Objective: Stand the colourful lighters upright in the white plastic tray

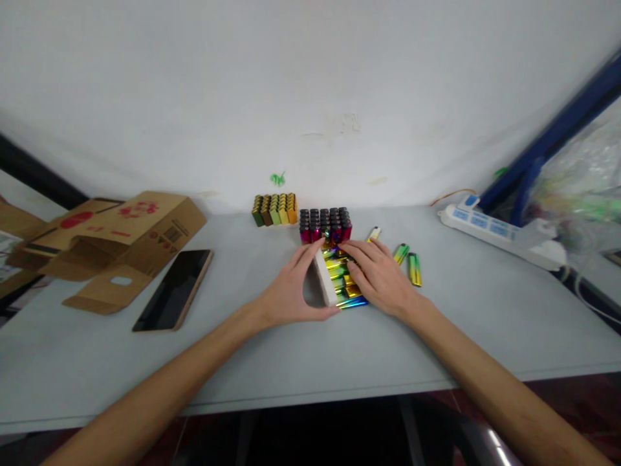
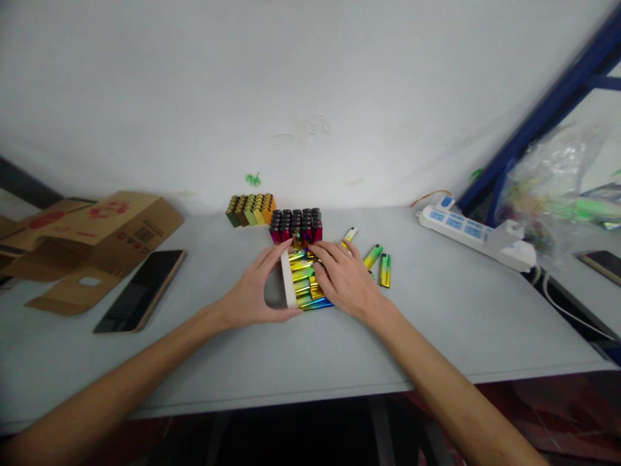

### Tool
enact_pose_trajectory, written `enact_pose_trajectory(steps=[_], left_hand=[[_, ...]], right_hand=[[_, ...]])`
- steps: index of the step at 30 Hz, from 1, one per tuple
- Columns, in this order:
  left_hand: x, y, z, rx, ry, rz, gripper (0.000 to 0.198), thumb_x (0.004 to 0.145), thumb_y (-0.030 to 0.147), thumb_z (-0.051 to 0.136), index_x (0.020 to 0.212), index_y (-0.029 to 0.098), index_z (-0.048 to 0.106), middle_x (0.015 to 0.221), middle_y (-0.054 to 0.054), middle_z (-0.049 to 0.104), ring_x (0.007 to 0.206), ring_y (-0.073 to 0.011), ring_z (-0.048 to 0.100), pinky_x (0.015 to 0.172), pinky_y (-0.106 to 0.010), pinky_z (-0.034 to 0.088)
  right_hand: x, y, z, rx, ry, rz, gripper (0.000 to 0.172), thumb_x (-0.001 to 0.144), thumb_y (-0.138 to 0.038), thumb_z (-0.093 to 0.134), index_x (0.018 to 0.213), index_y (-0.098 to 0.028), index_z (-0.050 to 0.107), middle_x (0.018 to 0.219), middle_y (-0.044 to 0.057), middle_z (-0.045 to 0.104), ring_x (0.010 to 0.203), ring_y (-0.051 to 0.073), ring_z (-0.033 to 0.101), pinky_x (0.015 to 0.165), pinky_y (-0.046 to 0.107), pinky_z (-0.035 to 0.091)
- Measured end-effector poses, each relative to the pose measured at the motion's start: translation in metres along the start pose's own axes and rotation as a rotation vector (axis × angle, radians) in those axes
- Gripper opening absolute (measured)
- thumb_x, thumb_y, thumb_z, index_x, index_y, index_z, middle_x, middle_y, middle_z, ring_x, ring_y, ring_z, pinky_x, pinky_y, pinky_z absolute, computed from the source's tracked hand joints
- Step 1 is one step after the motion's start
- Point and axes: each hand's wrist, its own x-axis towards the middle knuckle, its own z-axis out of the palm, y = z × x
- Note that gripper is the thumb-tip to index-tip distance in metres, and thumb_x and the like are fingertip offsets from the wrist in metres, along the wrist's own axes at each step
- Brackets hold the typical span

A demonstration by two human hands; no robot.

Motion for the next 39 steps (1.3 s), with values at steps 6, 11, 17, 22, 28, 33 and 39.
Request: enact_pose_trajectory(steps=[6, 11, 17, 22, 28, 33, 39], left_hand=[[0.002, 0.001, 0.002, -0.012, -0.002, 0.019, 0.120, 0.070, 0.049, 0.089, 0.166, 0.023, 0.022, 0.162, -0.017, 0.041, 0.153, -0.0380, 0.040, 0.130, -0.057, 0.034], [0.003, 0.002, 0.002, -0.010, 0.002, 0.025, 0.118, 0.070, 0.047, 0.090, 0.166, 0.023, 0.025, 0.163, -0.017, 0.041, 0.152, -0.0378, 0.041, 0.130, -0.056, 0.034], [0.003, 0.003, -0.001, -0.003, -0.011, 0.008, 0.119, 0.069, 0.046, 0.091, 0.166, 0.025, 0.025, 0.161, -0.017, 0.044, 0.150, -0.0394, 0.044, 0.128, -0.059, 0.036], [0.002, 0.002, -0.002, 0.014, -0.019, -0.005, 0.118, 0.070, 0.050, 0.090, 0.165, 0.024, 0.026, 0.161, -0.017, 0.044, 0.151, -0.0383, 0.043, 0.127, -0.057, 0.037], [0.001, 0.001, -0.002, 0.021, -0.020, 0.007, 0.119, 0.070, 0.050, 0.090, 0.165, 0.024, 0.024, 0.161, -0.017, 0.044, 0.151, -0.0375, 0.042, 0.128, -0.056, 0.036], [0.002, 0.001, 0.000, 0.005, -0.017, -0.004, 0.120, 0.070, 0.047, 0.091, 0.166, 0.024, 0.023, 0.161, -0.017, 0.043, 0.151, -0.0379, 0.043, 0.128, -0.056, 0.036], [0.004, -0.001, 0.006, -0.020, -0.001, 0.010, 0.124, 0.069, 0.049, 0.092, 0.167, 0.025, 0.022, 0.163, -0.017, 0.041, 0.152, -0.0367, 0.042, 0.129, -0.055, 0.036]], right_hand=[[0.011, -0.020, 0.002, -0.032, -0.018, -0.121, 0.046, 0.111, -0.031, 0.037, 0.148, -0.015, 0.058, 0.150, 0.014, 0.064, 0.138, 0.030, 0.057, 0.122, 0.054, 0.039], [0.013, -0.022, 0.004, -0.073, -0.070, -0.121, 0.048, 0.111, -0.031, 0.038, 0.153, -0.017, 0.055, 0.157, 0.013, 0.059, 0.145, 0.031, 0.053, 0.122, 0.056, 0.039], [0.005, -0.007, 0.001, -0.042, -0.057, -0.079, 0.046, 0.110, -0.031, 0.041, 0.151, -0.020, 0.059, 0.155, 0.011, 0.061, 0.144, 0.029, 0.056, 0.122, 0.055, 0.043], [0.001, 0.004, -0.003, -0.023, -0.029, -0.069, 0.045, 0.110, -0.030, 0.041, 0.147, -0.019, 0.063, 0.148, 0.009, 0.067, 0.140, 0.029, 0.059, 0.120, 0.053, 0.046], [0.002, 0.002, -0.006, -0.102, -0.005, -0.059, 0.044, 0.111, -0.033, 0.039, 0.143, -0.020, 0.065, 0.150, 0.013, 0.063, 0.138, 0.032, 0.059, 0.115, 0.057, 0.045], [0.006, -0.015, -0.005, -0.108, 0.008, -0.068, 0.042, 0.110, -0.032, 0.041, 0.142, -0.018, 0.064, 0.144, 0.016, 0.066, 0.131, 0.033, 0.062, 0.115, 0.057, 0.043], [0.010, -0.029, 0.002, -0.071, -0.060, -0.099, 0.037, 0.109, -0.023, 0.043, 0.138, -0.017, 0.065, 0.143, 0.014, 0.068, 0.132, 0.029, 0.063, 0.114, 0.051, 0.045]])
